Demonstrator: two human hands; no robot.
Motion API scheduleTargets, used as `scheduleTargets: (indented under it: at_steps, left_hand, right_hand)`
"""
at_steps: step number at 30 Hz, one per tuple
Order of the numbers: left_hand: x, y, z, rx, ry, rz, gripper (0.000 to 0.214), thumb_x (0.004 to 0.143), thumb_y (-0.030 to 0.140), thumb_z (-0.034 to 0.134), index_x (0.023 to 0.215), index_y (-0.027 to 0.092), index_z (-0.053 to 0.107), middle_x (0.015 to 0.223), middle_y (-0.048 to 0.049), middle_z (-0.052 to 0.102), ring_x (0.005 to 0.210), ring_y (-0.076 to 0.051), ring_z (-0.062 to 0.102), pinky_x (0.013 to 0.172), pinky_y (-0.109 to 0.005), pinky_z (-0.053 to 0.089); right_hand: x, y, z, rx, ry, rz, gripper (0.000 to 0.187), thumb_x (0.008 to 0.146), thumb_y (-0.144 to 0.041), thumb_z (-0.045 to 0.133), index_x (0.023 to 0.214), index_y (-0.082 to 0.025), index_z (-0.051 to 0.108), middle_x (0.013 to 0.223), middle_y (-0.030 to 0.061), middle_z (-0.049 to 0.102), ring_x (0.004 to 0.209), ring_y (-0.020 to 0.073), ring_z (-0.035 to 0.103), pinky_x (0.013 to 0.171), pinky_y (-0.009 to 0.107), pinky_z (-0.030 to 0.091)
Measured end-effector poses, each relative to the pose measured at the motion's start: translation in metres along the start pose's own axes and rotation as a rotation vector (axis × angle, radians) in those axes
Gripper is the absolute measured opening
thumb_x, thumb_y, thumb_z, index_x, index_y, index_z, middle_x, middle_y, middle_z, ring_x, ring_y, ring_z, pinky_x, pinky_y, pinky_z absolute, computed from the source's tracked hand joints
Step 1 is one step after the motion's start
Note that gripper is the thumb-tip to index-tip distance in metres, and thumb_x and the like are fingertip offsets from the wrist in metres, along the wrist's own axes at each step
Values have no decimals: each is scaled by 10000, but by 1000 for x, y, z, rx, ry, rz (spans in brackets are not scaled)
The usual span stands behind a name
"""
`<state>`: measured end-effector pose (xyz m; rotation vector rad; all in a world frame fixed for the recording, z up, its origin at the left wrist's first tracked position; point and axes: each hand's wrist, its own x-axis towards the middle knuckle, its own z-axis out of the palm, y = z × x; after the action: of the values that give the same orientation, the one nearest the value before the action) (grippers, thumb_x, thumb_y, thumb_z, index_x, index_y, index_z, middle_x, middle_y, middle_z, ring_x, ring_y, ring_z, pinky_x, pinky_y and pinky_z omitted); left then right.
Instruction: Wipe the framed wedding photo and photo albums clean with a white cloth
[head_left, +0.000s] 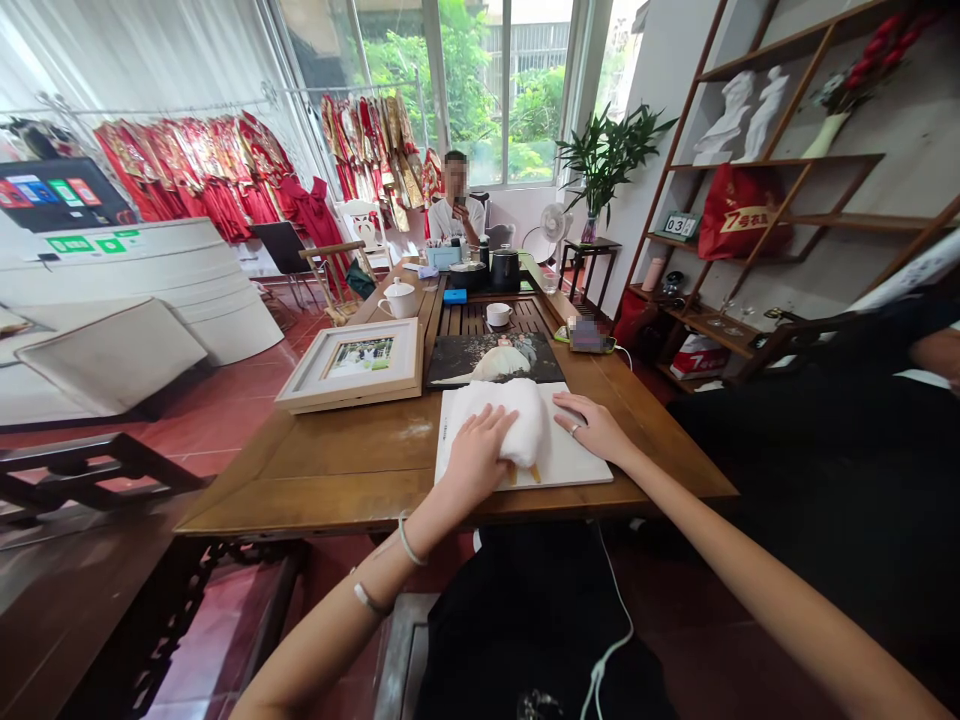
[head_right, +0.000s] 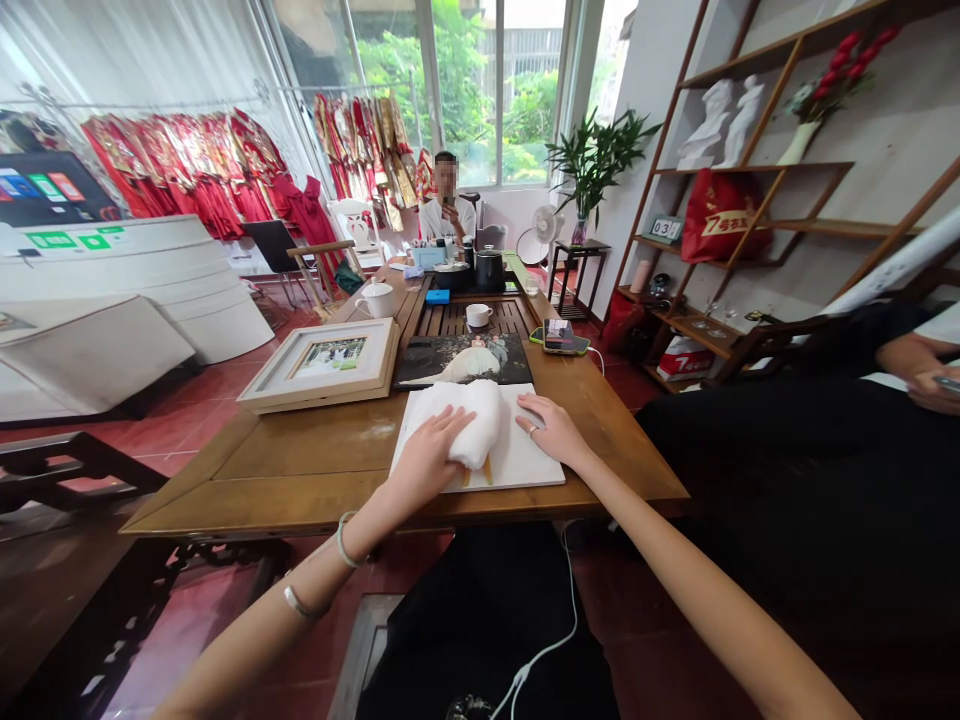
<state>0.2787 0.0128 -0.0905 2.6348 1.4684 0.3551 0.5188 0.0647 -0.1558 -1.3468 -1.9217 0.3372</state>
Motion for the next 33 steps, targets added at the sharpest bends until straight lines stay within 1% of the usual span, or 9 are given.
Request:
scheduleTargets:
  at_steps: [6, 9, 11, 14, 18, 23, 27, 30, 33]
  left_hand:
    - [-51, 24, 14, -9, 30, 110, 852, 599, -70, 439, 1412, 181, 400, 1497, -95, 380, 1427, -294, 233, 1133, -501, 285]
    - [-69, 21, 13, -70, 41, 169, 908, 548, -50, 426, 1417, 210, 397, 1482, -59, 410, 1421, -285, 255, 1115, -497, 324]
    - [-71, 11, 6, -116, 76, 149, 913, 528, -40, 425, 1406, 212, 417, 1456, -48, 450, 1398, -265, 317, 1105, -463, 354]
    - [-61, -10, -11, -91, 189, 8, 864, 547, -38, 433, 1381, 184, 455, 1419, -57, 496, 1363, -251, 383, 1098, -418, 370]
    - [-33, -33, -22, 122, 275, -159, 821, 604, -56, 432, 1387, 188, 454, 1456, -58, 449, 1396, -294, 312, 1121, -490, 296]
    - [3, -46, -9, 188, 96, -135, 729, 718, 36, 483, 1424, 198, 403, 1481, -92, 407, 1378, -325, 330, 1079, -494, 329]
    - [21, -49, -5, 179, 50, -101, 748, 739, 161, 570, 1451, 240, 354, 1499, -107, 369, 1386, -344, 300, 1090, -517, 284]
    - [21, -48, -6, 157, 28, -86, 731, 760, 185, 573, 1452, 257, 350, 1498, -100, 376, 1396, -339, 282, 1108, -537, 235]
    - [7, -38, -6, 112, 3, -41, 741, 756, 170, 570, 1454, 268, 342, 1509, -81, 363, 1411, -322, 256, 1117, -536, 223]
  right_hand:
    - [0, 3, 1, 15, 3, -15, 326, 816, -268, 586, 1118, -197, 689, 1248, 115, 649, 1215, 268, 568, 1079, 473, 407]
    - [0, 4, 2, 14, 9, -16, 322, 814, -271, 591, 1107, -188, 694, 1244, 123, 651, 1213, 268, 570, 1080, 469, 408]
    - [0, 3, 2, 13, 12, -13, 317, 822, -289, 591, 1105, -189, 693, 1240, 123, 653, 1215, 268, 568, 1085, 474, 400]
    - [0, 1, 1, 14, 10, -2, 309, 828, -294, 590, 1106, -206, 690, 1241, 109, 655, 1215, 266, 569, 1087, 485, 395]
    - [-1, 0, 1, 11, 15, 12, 305, 824, -285, 593, 1104, -214, 690, 1244, 101, 654, 1212, 264, 572, 1092, 485, 388]
    - [-1, 0, 1, 12, 22, 17, 301, 822, -284, 594, 1097, -213, 695, 1237, 98, 658, 1205, 263, 577, 1095, 479, 389]
    - [-2, 0, 1, 16, 28, 15, 298, 820, -283, 598, 1099, -235, 693, 1236, 81, 660, 1205, 257, 577, 1099, 480, 383]
    - [-2, -1, 1, 15, 23, 22, 301, 825, -288, 593, 1103, -231, 691, 1243, 83, 656, 1211, 259, 571, 1101, 481, 379]
    - [-1, -2, 1, 9, 16, 27, 305, 826, -289, 592, 1107, -222, 690, 1249, 90, 651, 1222, 261, 562, 1101, 476, 381]
